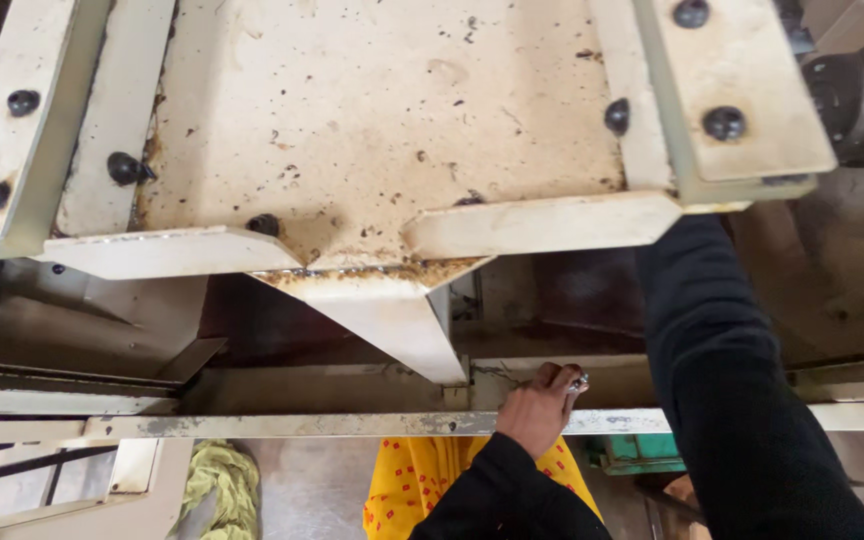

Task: The person opens the machine door, reaches inside to adjust internal components, and closes the door. They then retrieve cylindrical metal parts from a nearby tray, compare them, and reinsert them into the machine before closing the door again.

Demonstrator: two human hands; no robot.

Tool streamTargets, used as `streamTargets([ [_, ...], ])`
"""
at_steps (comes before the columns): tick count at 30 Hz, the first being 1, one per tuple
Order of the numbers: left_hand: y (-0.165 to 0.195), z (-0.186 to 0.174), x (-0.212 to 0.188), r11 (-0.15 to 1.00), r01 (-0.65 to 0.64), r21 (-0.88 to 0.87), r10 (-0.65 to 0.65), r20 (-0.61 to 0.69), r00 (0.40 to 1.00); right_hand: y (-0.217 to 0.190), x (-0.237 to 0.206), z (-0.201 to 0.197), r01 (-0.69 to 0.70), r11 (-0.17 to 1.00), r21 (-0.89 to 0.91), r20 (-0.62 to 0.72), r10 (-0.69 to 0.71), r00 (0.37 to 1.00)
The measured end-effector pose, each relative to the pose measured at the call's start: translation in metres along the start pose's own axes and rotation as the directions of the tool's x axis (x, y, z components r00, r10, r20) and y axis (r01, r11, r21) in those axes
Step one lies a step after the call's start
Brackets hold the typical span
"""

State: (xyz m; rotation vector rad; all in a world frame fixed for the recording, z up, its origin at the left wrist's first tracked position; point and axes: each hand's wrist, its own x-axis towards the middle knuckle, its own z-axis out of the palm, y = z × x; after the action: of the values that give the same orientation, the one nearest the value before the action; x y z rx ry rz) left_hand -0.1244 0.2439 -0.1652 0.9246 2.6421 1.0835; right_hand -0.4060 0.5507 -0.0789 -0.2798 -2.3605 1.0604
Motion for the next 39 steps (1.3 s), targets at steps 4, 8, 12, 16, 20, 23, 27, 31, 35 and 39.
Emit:
streamTargets([
  [4,-0.003,0.000,0.001,1.000,0.005,0.014,-0.006,0.027,1.000,0.024,-0.008,-0.001,-0.120,0.950,0.288,0.000,0.126,0.992],
  [8,-0.006,0.004,0.000,1.000,-0.002,0.010,0.002,0.006,1.000,0.040,-0.013,-0.002,-0.224,0.745,0.628,0.064,0.237,0.969],
  [12,-0.007,0.007,0.001,1.000,0.032,-0.001,-0.032,0.034,0.999,0.048,-0.012,-0.003,-0.270,0.431,0.861,0.147,0.296,0.944],
  [16,-0.008,0.005,0.000,1.000,0.006,-0.021,-0.006,0.002,1.000,0.051,-0.012,-0.001,-0.264,0.234,0.936,0.181,0.325,0.928],
  [20,-0.007,0.004,0.000,1.000,0.027,-0.008,-0.026,0.022,0.999,0.046,-0.011,-0.001,-0.257,0.138,0.956,0.199,0.336,0.920],
  [23,-0.006,0.004,0.000,1.000,0.021,-0.004,-0.021,0.012,1.000,0.036,-0.010,-0.004,-0.256,0.094,0.962,0.209,0.345,0.915],
  [27,-0.005,0.003,-0.001,1.000,0.015,0.027,-0.016,0.017,1.000,0.019,-0.017,-0.013,-0.232,0.045,0.972,0.200,0.366,0.909],
  [31,-0.005,0.007,-0.002,0.999,0.013,0.035,-0.015,0.036,0.999,0.013,-0.031,-0.037,-0.144,-0.021,0.989,0.141,0.398,0.907],
  [35,-0.005,0.011,-0.003,0.997,-0.020,0.078,0.021,-0.016,1.000,0.022,-0.037,-0.073,0.021,-0.102,0.995,0.023,0.413,0.910],
  [39,-0.003,0.012,-0.001,0.994,-0.033,0.100,0.039,-0.058,0.998,0.032,-0.032,-0.100,-0.101,-0.113,0.988,0.147,0.554,0.820],
])
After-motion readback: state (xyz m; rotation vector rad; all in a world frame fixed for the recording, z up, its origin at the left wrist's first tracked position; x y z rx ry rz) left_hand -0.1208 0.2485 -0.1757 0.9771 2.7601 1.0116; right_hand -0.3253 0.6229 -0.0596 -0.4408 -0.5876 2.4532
